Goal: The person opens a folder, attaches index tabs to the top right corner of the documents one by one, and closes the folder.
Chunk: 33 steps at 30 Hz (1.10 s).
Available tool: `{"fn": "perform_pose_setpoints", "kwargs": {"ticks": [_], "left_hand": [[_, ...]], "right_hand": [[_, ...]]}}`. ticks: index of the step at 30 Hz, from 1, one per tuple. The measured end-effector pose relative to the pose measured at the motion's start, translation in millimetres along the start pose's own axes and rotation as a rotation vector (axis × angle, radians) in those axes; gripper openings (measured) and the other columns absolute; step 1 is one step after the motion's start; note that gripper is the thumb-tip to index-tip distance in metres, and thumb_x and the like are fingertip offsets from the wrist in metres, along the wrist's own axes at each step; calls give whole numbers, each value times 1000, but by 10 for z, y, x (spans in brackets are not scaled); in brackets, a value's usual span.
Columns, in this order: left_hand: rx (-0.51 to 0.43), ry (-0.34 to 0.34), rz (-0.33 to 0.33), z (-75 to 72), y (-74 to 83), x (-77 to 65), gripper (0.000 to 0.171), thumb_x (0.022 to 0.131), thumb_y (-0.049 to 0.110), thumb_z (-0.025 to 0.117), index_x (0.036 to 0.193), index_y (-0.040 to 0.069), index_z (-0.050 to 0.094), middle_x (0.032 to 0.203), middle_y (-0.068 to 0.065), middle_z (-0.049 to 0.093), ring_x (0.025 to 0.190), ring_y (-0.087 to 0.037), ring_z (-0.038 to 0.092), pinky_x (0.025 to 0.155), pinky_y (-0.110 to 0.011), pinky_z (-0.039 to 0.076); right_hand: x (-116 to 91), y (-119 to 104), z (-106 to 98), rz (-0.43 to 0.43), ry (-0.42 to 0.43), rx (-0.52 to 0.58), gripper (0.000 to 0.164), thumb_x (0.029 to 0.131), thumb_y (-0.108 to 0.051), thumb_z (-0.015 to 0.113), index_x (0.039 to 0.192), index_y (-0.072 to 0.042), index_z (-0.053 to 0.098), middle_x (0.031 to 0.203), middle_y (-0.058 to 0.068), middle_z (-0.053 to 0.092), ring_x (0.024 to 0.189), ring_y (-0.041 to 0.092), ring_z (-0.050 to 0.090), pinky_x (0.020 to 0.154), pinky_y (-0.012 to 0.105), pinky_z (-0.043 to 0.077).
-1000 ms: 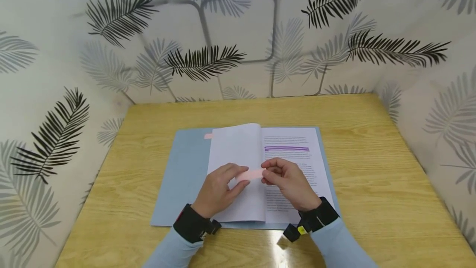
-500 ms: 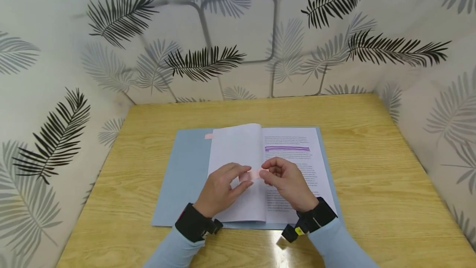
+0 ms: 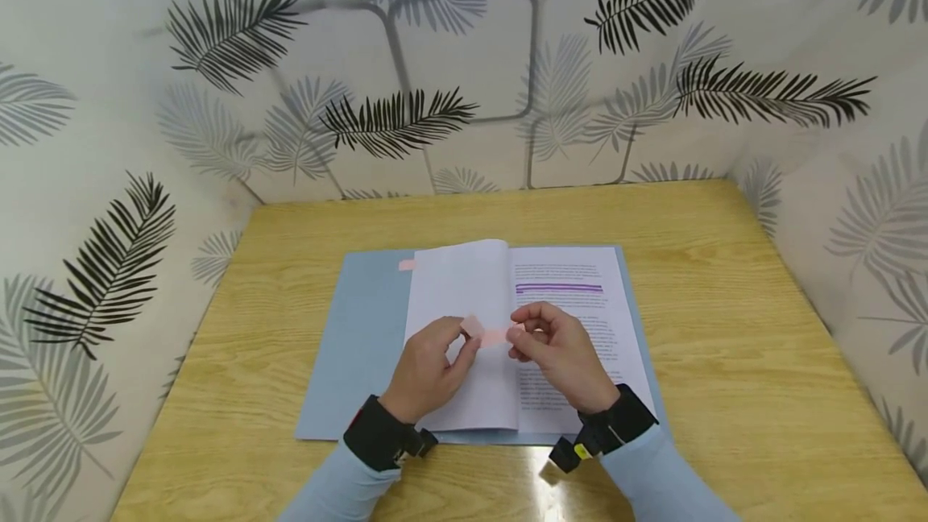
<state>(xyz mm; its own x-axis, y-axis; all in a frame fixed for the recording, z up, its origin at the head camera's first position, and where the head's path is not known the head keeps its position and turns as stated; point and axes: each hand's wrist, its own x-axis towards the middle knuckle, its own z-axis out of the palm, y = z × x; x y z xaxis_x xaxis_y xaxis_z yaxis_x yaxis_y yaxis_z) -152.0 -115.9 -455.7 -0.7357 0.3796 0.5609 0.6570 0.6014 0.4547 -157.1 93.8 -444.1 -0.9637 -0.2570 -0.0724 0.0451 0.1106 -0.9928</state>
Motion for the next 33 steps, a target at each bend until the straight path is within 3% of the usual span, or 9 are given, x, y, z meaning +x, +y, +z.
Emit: {"fn": "perform_pose_setpoints", "kwargs": {"ticks": [7, 17, 26, 33], "left_hand": [[-13, 69, 77, 24, 37, 36, 6, 89, 13, 68, 93, 9, 70, 96, -1, 70, 89, -10, 64, 81, -19, 51], [-17, 109, 96, 50, 45, 41, 6, 88, 16, 71, 89, 10, 72, 100, -2, 69, 94, -12, 64, 83, -21, 51], [-12, 185, 35, 88, 80, 13, 6, 86, 14, 72, 86, 9, 68, 96, -4, 62, 88, -14, 63, 75, -20, 52], [-62, 181, 60, 130, 128, 2, 7, 85, 9, 72, 83, 6, 66, 106, -9, 68, 99, -15, 66, 84, -23, 51]], "right_hand": [[5, 7, 69, -2, -28, -101, 33, 86, -32, 73, 102, -5, 63, 93, 12, 65, 76, 27, 66, 70, 34, 56], [-17, -26, 116, -60, -36, -151, 27, 88, -32, 71, 99, -8, 67, 93, 12, 68, 73, 25, 66, 66, 36, 55], [-38, -8, 144, -219, 103, -230, 15, 87, -23, 73, 95, -12, 66, 86, 2, 66, 69, 23, 61, 60, 27, 52], [-34, 24, 184, -240, 145, -297, 14, 85, -21, 75, 93, -14, 66, 86, -2, 65, 75, 17, 60, 66, 25, 53]]}}
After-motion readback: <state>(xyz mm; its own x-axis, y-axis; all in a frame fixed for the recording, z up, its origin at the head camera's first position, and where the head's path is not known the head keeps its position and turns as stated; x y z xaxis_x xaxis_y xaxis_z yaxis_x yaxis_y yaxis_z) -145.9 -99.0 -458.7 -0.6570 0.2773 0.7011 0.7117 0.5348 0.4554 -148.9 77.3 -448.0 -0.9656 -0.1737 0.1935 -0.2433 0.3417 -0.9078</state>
